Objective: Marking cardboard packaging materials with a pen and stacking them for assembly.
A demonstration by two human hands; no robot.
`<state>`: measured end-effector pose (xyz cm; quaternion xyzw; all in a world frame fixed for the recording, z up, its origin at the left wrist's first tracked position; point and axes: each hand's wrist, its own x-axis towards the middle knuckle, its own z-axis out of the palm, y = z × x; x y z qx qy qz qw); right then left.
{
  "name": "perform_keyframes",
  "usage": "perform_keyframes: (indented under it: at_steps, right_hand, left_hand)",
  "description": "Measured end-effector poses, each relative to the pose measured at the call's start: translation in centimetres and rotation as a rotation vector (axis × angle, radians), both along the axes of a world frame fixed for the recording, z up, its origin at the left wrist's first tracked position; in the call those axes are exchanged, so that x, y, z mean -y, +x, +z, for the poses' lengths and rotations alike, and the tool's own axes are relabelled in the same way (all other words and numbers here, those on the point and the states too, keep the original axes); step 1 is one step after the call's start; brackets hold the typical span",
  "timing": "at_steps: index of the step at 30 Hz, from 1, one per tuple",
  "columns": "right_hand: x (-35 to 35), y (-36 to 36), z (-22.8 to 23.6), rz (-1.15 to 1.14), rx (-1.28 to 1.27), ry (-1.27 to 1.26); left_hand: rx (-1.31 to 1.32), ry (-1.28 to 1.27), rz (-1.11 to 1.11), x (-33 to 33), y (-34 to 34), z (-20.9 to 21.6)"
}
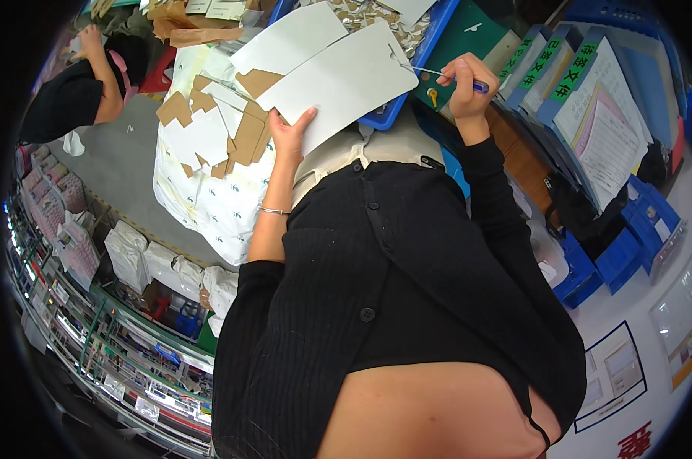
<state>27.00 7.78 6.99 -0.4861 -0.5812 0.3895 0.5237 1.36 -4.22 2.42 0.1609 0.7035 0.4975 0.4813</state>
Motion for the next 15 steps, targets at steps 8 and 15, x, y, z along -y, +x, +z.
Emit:
perform_keyframes:
  at_steps: [8, 15]
  right_hand:
    - [1.3, -1.5, -3.7, 0.059, 0.299, 0.155]
    - [0.5, 0.1, 2.3, -0.209, -0.231, -0.075]
  left_hand:
    - [0.039, 0.068, -0.105, -0.3, 0.6, 0.3]
    - [0.067, 0.045, -0.027, 0.5, 0.4, -0.2]
